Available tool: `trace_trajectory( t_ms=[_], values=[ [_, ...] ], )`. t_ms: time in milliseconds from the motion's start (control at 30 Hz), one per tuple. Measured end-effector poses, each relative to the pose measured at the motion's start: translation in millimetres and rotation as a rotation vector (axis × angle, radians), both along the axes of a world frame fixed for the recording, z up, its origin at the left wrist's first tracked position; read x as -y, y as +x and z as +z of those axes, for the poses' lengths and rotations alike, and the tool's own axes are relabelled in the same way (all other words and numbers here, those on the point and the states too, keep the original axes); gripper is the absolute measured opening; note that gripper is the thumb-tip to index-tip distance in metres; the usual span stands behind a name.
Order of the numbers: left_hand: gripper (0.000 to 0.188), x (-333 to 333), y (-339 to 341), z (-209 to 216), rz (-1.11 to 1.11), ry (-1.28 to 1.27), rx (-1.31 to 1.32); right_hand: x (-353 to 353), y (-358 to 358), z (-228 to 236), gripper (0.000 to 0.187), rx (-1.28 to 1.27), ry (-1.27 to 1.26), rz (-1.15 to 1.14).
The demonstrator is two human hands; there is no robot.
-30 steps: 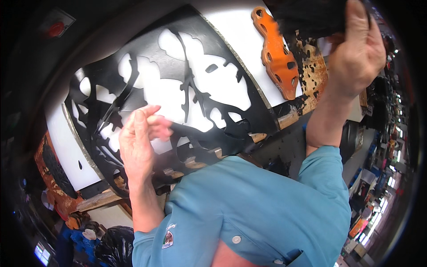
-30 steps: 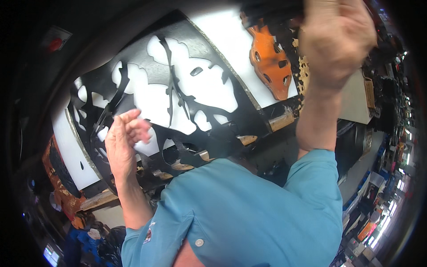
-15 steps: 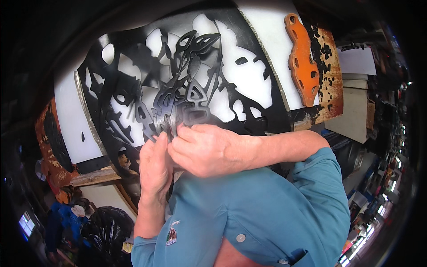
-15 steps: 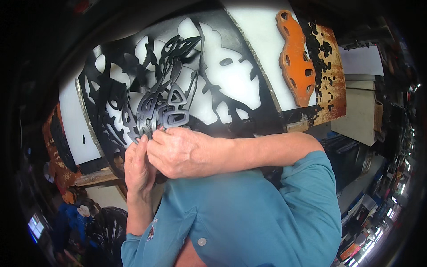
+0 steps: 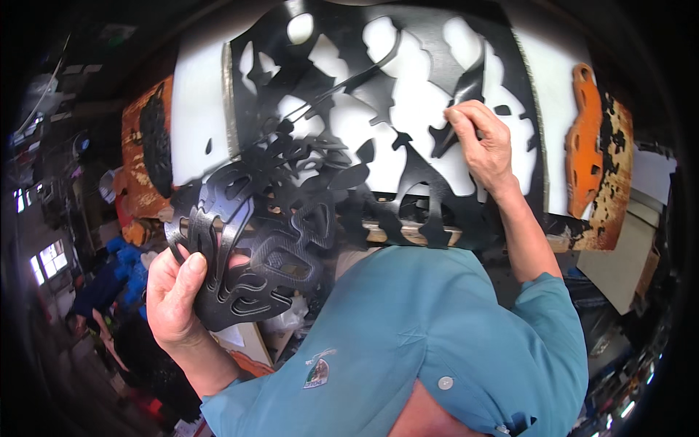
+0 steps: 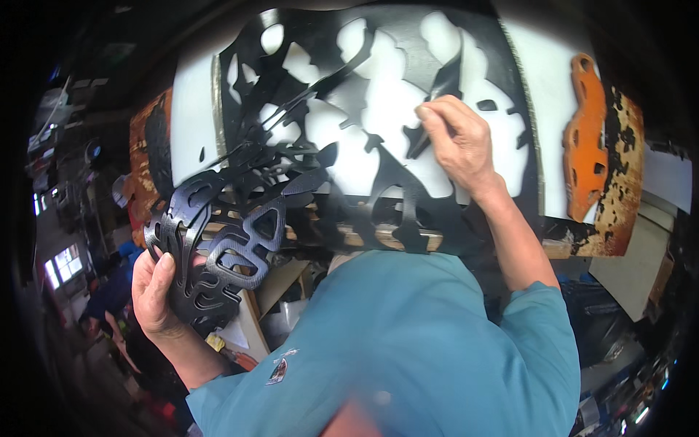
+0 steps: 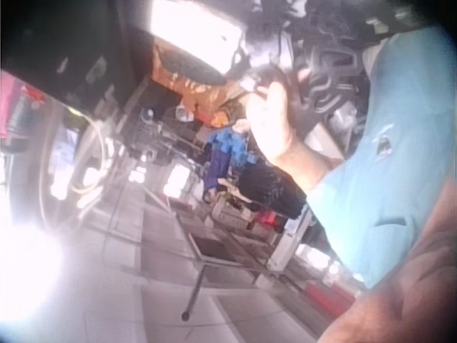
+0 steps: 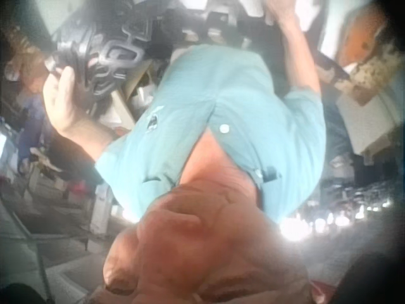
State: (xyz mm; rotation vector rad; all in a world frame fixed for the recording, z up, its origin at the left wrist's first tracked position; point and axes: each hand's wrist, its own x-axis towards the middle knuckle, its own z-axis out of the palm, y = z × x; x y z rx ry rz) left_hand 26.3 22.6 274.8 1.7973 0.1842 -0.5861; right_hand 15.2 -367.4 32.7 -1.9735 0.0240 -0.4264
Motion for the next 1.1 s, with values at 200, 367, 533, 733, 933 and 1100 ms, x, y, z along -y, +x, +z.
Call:
trace_trajectory(
  t_ms=[200,367,533,733,933,1100],
  values=[
    [0.034,-41.0,26.4,17.8,0.032,0.04,0.131,7.1,-3.5,-24.8,0.024,-0.104,0.354,-0.088],
    [0.035,-98.5,111.8,28.8,-0.11,0.066,0.291,1.5,-2.2,-24.6,0.022,-0.109,0.135,-0.147],
    [0.035,-167.6,197.1,70.8,-0.087,-0.076,0.491,-3.7,-0.4,-26.8,0.022,-0.102,0.055,-0.216],
    [0.037,-272.6,245.3,-25.5,0.138,-0.144,0.587,-6.7,0.8,-39.0,0.022,-0.121,-0.042,-0.345],
    [0.028,-341.3,259.6,-194.2,0.584,-0.198,0.036,-9.2,4.0,-44.4,0.023,-0.102,-0.216,-0.434],
    [0.028,-370.6,243.5,-218.4,0.52,-0.354,0.074,-14.8,10.1,-41.2,0.021,-0.14,-0.29,-0.486]
  ],
)
